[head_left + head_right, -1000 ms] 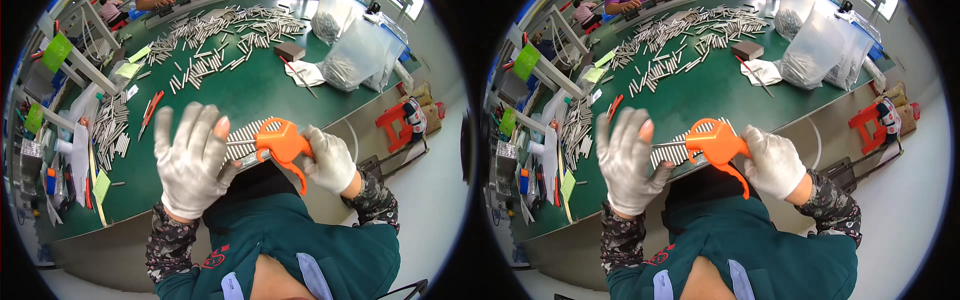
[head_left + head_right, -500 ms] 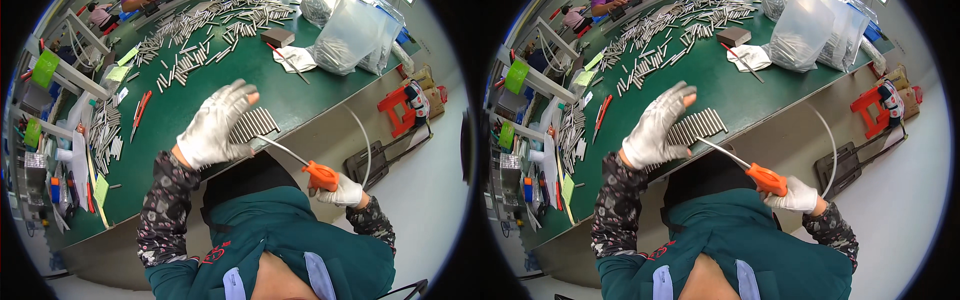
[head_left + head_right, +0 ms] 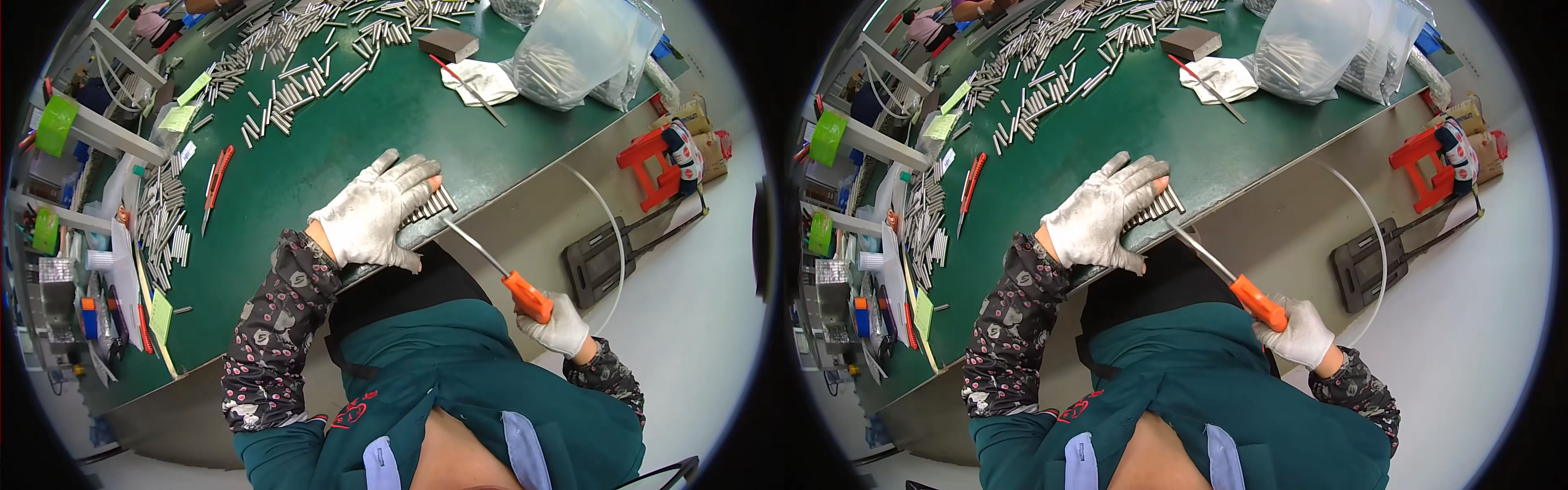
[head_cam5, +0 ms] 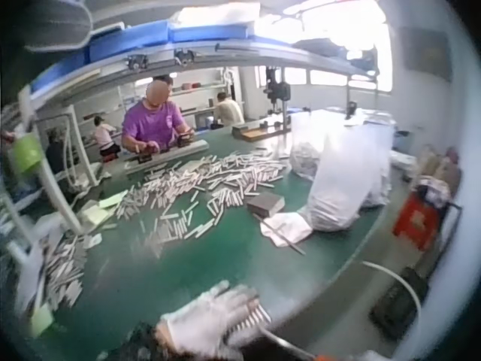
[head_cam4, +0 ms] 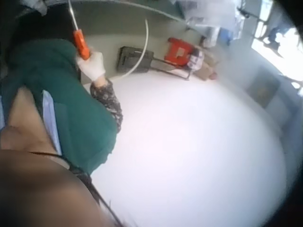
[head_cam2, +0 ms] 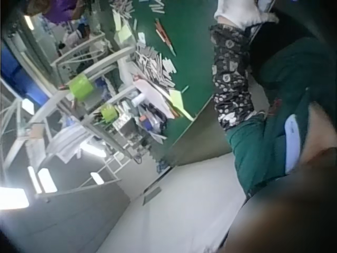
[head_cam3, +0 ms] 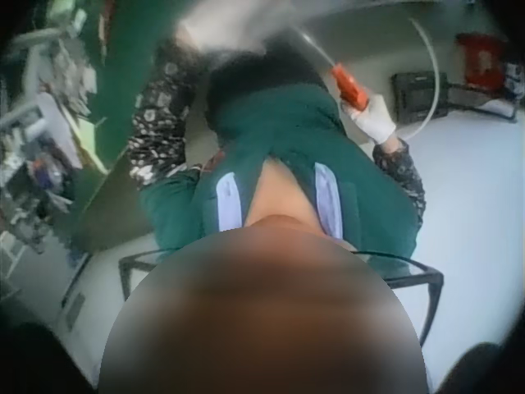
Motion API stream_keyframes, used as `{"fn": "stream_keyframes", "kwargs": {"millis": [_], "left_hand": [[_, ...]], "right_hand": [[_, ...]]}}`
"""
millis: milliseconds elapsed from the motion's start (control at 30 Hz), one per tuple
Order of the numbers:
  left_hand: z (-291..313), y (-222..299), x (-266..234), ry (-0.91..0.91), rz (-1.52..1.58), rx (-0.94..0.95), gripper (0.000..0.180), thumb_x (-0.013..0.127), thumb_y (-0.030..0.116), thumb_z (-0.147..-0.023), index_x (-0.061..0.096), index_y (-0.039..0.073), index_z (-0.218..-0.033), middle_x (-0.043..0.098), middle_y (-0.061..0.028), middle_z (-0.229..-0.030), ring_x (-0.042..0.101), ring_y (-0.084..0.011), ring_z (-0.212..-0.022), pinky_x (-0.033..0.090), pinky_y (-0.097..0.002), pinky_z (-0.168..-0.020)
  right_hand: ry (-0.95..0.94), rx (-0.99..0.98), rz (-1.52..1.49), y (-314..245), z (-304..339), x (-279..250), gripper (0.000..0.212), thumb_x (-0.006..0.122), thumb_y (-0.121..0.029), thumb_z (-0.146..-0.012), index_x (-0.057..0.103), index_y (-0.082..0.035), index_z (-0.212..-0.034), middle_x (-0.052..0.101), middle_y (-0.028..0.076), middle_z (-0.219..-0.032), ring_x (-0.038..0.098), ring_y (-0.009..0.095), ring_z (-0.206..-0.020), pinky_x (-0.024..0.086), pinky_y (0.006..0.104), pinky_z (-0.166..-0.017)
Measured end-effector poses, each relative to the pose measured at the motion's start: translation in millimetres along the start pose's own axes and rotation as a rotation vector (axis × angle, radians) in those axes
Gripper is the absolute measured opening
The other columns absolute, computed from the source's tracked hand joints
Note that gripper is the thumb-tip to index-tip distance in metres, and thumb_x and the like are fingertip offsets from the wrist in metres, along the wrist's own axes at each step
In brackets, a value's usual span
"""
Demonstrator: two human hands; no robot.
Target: Organizing small cylindrical components into a row on a holder and using an air duster gun.
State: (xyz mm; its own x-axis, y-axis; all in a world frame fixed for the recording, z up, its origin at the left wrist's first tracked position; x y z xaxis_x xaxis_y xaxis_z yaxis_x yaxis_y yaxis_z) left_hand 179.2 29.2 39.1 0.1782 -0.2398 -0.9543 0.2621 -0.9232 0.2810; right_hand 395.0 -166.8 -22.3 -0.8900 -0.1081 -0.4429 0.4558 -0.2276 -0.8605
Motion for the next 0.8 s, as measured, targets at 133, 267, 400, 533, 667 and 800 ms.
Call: {"fn": "stream_keyframes", "kwargs": {"millis": [133, 267, 400, 533, 667, 800], "left_hand": [[1, -1, 1, 0.002, 0.002, -0.001, 0.113, 0.082, 0.053, -0.05, 0.038, -0.001, -0.138, 0.037, -0.0207, -0.143, 0.034, -0.0361, -0.135, 0.021, -0.0513, -0.113], [1, 1, 1, 0.005, -0.016, 0.007, 0.112, 0.081, 0.054, -0.051, 0.038, -0.003, -0.137, 0.038, -0.0219, -0.142, 0.034, -0.0366, -0.134, 0.022, -0.0499, -0.113], [0, 0, 2, 0.007, -0.008, 0.006, 0.112, 0.081, 0.052, -0.051, 0.038, -0.004, -0.137, 0.038, -0.0229, -0.141, 0.034, -0.037, -0.134, 0.023, -0.0486, -0.114], [1, 0, 1, -0.006, -0.002, -0.004, 0.112, 0.082, 0.051, -0.051, 0.037, -0.004, -0.138, 0.038, -0.0231, -0.141, 0.034, -0.0372, -0.134, 0.023, -0.0481, -0.114], [0, 1, 0, 0.025, 0.016, 0.003, 0.112, 0.082, 0.049, -0.051, 0.037, -0.004, -0.138, 0.038, -0.0231, -0.141, 0.035, -0.0373, -0.134, 0.023, -0.0472, -0.114], [0, 0, 1, 0.033, 0.009, 0.002, 0.11, 0.082, 0.047, -0.051, 0.037, -0.004, -0.138, 0.039, -0.023, -0.14, 0.035, -0.0372, -0.134, 0.024, -0.0461, -0.114]], "right_hand": [[-0.081, 0.049, 0.079, -5, 1, 5, 0.022, 0.068, -0.016, -0.075, 0.063, -0.001, -0.091, 0.063, 0.013, -0.071, 0.062, 0.025, -0.061, 0.05, 0.0323, -0.062], [-0.084, -0.008, 0.095, -3, 3, 9, 0.022, 0.068, -0.015, -0.075, 0.063, -0.001, -0.091, 0.063, 0.014, -0.07, 0.063, 0.027, -0.062, 0.05, 0.0331, -0.063], [-0.099, 0.037, 0.043, -3, 0, 12, 0.023, 0.068, -0.016, -0.075, 0.063, -0.002, -0.092, 0.063, 0.015, -0.071, 0.063, 0.032, -0.065, 0.05, 0.0359, -0.064], [-0.097, 0.002, 0.064, -8, -6, 13, 0.024, 0.069, -0.018, -0.075, 0.063, -0.002, -0.093, 0.063, 0.016, -0.071, 0.062, 0.035, -0.066, 0.051, 0.0379, -0.065], [-0.122, 0.036, 0.059, -4, -1, 18, 0.026, 0.068, -0.017, -0.076, 0.063, -0.001, -0.096, 0.062, 0.015, -0.071, 0.062, 0.029, -0.065, 0.05, 0.0353, -0.066], [-0.069, 0.094, -0.061, 2, 0, 12, 0.024, 0.068, -0.014, -0.076, 0.063, -0.001, -0.096, 0.062, 0.012, -0.072, 0.061, 0.022, -0.066, 0.05, 0.0331, -0.066]]}}
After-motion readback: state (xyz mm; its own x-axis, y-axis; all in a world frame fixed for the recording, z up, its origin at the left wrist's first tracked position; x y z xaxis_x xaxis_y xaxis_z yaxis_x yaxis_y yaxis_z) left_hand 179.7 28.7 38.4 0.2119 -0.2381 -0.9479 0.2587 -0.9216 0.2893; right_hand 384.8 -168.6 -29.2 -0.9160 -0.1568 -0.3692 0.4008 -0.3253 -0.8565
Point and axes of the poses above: each hand's wrist, its own z-axis away from the middle knuckle, its own x-axis out of the palm, y = z × x, the point moved 5 cm from there along -z, towards the middle knuckle
